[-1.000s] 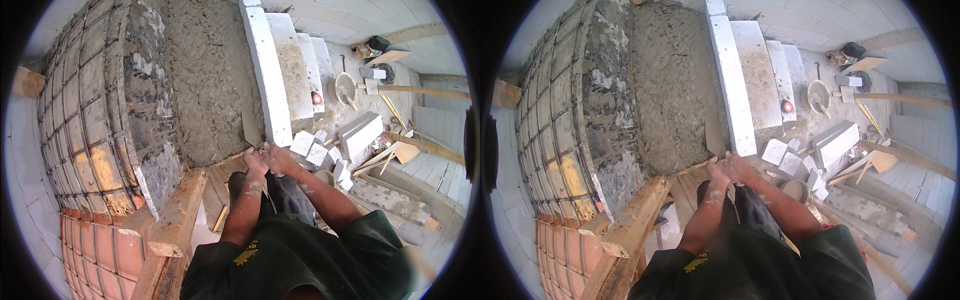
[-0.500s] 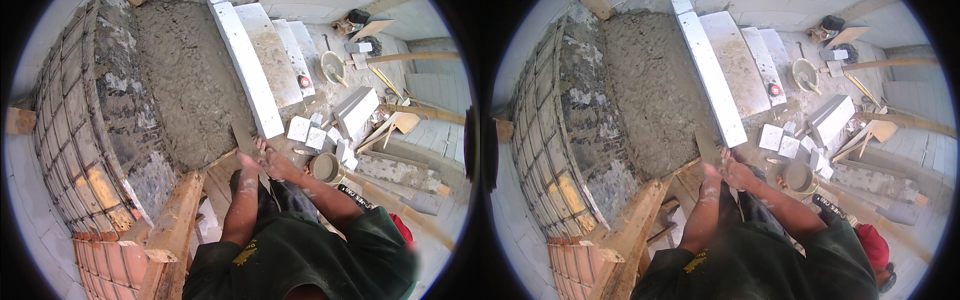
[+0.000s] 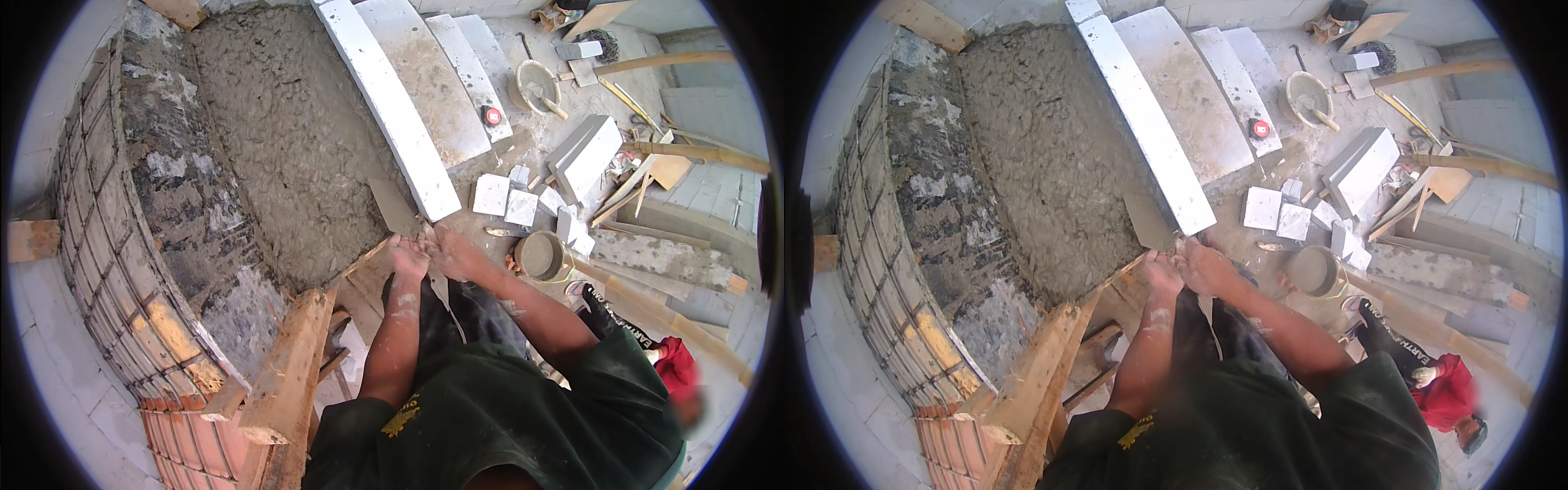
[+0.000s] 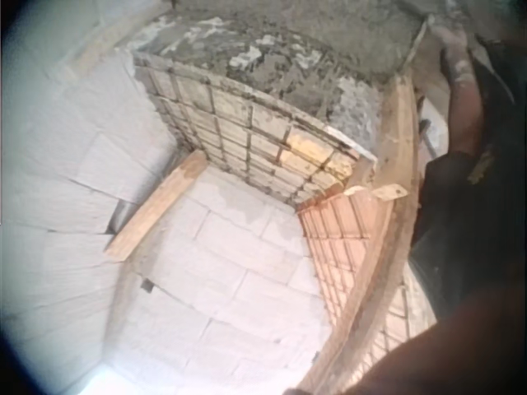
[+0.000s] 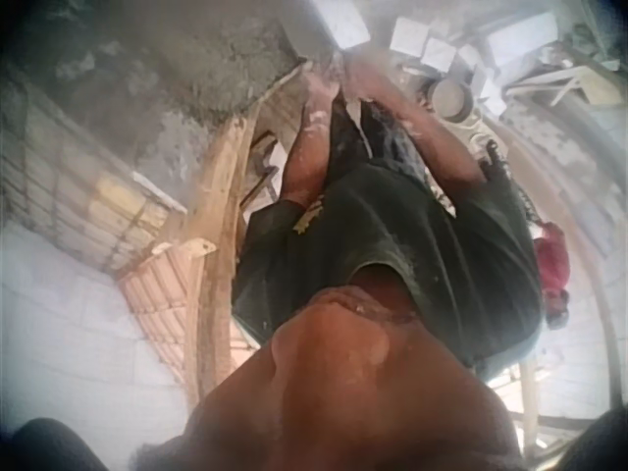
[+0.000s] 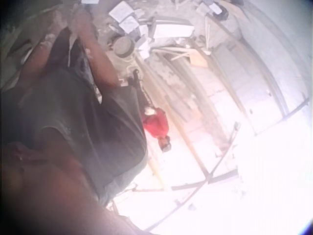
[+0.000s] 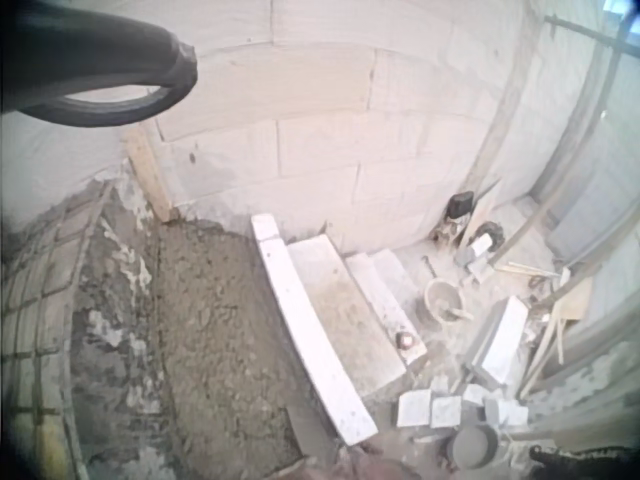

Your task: The person pours cement onto a curved rebar-reinforced surface, spreads it with a trowel, and places white rectangular tiles into the wet cement. The person repeatedly scoops cement from a bucket and smooths the surface between tile placements.

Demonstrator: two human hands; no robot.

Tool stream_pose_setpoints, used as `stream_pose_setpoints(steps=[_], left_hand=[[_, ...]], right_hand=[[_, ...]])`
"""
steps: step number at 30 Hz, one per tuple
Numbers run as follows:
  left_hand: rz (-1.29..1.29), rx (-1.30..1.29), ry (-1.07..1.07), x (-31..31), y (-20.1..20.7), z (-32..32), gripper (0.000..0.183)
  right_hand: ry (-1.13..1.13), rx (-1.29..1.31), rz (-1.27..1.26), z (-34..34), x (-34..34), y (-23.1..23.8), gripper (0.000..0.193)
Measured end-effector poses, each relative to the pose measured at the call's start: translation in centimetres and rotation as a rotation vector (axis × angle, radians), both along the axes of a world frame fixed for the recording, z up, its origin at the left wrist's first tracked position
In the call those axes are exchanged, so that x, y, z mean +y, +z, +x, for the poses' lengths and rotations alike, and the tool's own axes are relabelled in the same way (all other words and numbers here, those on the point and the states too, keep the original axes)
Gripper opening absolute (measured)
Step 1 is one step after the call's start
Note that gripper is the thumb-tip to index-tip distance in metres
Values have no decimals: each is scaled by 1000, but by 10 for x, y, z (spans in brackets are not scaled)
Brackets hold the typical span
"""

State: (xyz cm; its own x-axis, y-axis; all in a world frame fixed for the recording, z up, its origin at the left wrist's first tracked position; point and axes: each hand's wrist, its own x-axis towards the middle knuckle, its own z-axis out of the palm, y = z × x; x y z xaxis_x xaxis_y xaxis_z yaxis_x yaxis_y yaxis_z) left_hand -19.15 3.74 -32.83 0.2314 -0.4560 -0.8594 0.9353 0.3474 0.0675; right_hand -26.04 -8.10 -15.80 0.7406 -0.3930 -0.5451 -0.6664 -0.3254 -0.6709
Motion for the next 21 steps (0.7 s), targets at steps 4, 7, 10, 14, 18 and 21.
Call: stream_pose_setpoints(steps=[4, 7, 10, 14, 18, 21], left_hand=[[40, 62, -54, -1, 13, 1, 63], [-3, 10, -39, -7, 38, 6, 59], [-18, -151, -96, 19, 9, 2, 65], [-776, 463, 168, 2, 7, -4, 64], [-475, 2004, 1323, 35, -4, 16, 56], [-157, 2766, 2698, 62, -25, 9, 51]], right_hand=[[141, 53, -12, 22, -7, -8, 41], [196, 164, -93, 1, 13, -22, 41], [257, 231, -10, -12, 8, 11, 41], [254, 310, 24, -27, 12, 0, 39], [183, 129, 101, -30, 0, 32, 37], [-26, -84, 192, -59, -12, 59, 42]])
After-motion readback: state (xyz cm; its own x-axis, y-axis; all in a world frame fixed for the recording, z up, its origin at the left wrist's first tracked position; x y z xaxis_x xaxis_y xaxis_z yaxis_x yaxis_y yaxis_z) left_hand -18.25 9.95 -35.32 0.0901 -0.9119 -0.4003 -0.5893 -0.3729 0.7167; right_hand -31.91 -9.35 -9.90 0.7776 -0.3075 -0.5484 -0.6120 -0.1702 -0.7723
